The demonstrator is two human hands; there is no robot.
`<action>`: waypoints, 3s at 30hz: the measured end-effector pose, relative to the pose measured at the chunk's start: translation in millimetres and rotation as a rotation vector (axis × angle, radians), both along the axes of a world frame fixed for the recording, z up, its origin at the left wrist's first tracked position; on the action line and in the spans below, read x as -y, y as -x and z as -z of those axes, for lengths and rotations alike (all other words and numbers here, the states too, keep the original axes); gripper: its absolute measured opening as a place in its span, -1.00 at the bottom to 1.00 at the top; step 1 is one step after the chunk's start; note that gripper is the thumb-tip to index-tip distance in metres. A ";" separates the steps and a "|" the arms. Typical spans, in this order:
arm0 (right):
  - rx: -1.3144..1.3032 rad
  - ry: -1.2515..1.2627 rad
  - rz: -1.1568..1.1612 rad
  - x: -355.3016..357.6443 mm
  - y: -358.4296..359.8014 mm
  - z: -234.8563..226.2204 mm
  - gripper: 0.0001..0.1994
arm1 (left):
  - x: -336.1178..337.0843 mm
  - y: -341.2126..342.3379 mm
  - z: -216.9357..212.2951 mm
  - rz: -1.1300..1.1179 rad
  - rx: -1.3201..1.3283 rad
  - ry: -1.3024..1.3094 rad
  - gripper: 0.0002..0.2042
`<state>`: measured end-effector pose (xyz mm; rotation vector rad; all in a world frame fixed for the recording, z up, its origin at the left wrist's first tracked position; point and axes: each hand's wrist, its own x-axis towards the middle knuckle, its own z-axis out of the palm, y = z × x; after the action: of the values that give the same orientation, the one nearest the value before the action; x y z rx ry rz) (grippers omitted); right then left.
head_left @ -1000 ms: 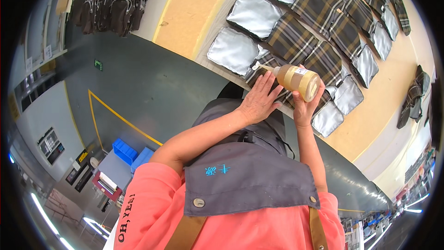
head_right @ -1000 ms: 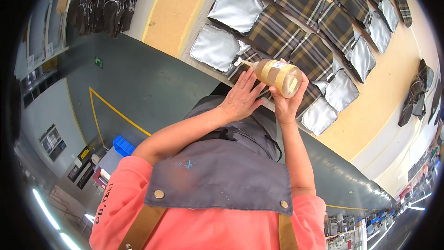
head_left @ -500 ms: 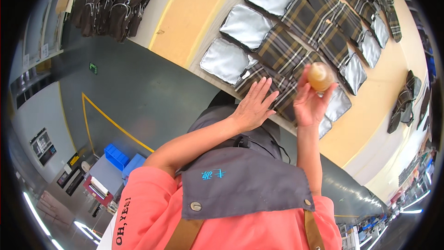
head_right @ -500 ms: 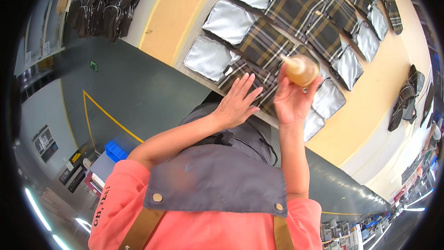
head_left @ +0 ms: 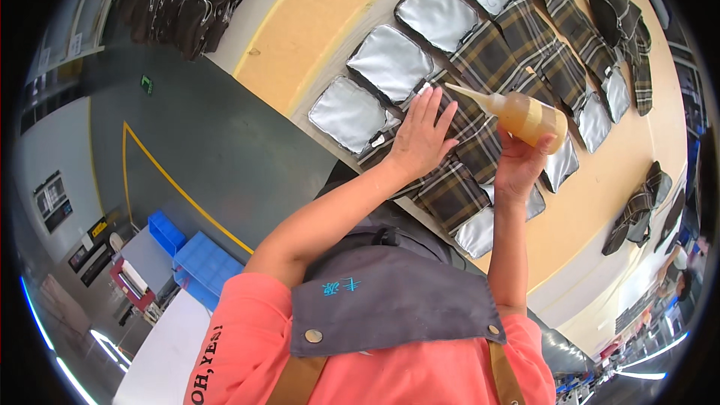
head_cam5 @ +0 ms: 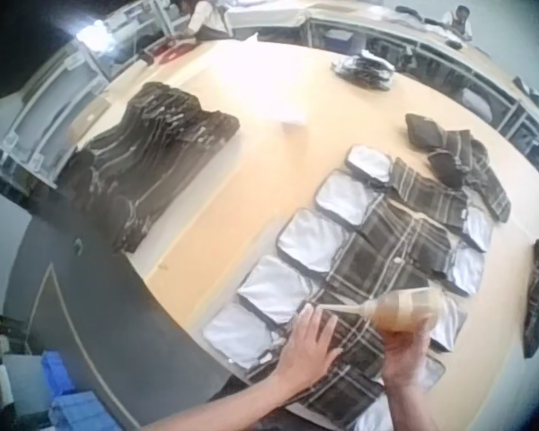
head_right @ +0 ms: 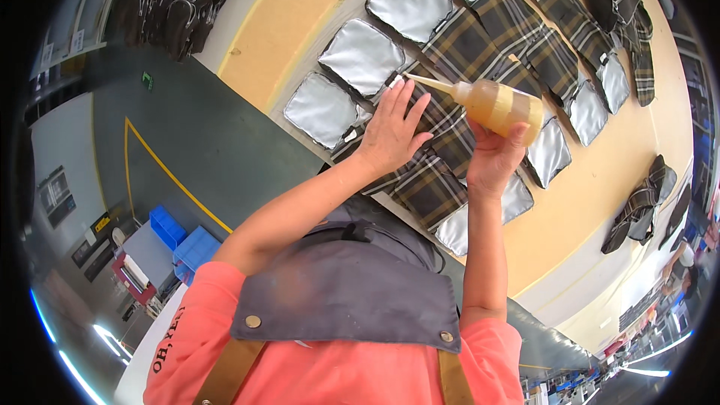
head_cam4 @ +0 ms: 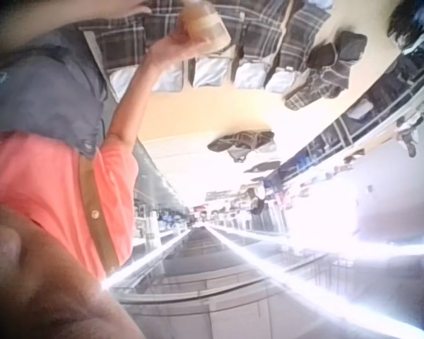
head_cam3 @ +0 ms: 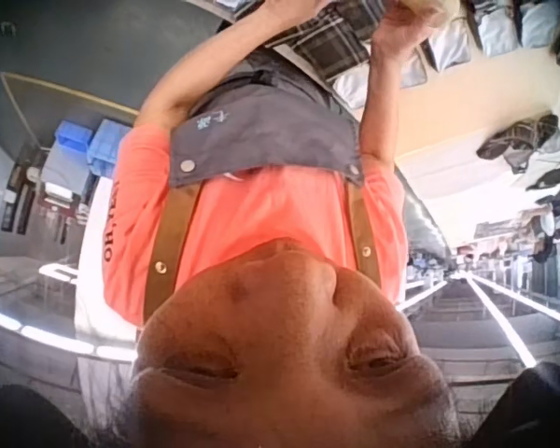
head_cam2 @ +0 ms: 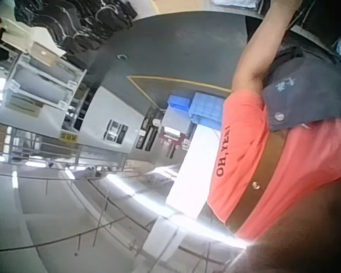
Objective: The person assembles plaid fabric pouches on a workbench. They unfold the pouches, apply a liquid from a squeeze bottle to the edges, and then fold the pouches back into a compact shape. The person repeats this process for multiple pouches, stacking the finished items on the table.
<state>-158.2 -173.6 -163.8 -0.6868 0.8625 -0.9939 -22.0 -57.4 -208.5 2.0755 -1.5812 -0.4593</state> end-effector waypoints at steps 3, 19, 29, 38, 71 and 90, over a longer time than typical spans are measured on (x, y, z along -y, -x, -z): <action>-0.126 0.137 -0.040 -3.0 -3.8 14.1 -0.39 | -4.4 3.9 3.4 0.030 0.026 -0.022 -0.33; -0.313 0.218 -0.145 -16.1 -5.1 53.0 -0.32 | -11.7 18.9 11.3 0.060 0.008 -0.086 -0.35; -0.388 0.382 -0.156 -8.5 -7.6 51.6 -0.29 | -9.5 15.6 6.1 0.080 -0.002 -0.113 -0.35; -0.247 0.060 -0.161 -16.4 -9.7 40.7 -0.35 | -11.2 17.3 8.3 0.080 -0.033 -0.130 -0.34; -0.382 0.366 -0.012 84.5 -21.6 49.1 -0.36 | 104.2 12.9 23.7 0.056 -0.032 -0.006 -0.33; -0.377 0.513 -0.052 82.2 -27.0 40.3 -0.27 | 104.4 11.1 21.3 0.052 -0.055 0.026 -0.37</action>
<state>-131.2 -255.8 -204.1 -1.3595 0.9136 -1.0656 -33.1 -161.8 -229.8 1.9893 -1.6044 -0.5072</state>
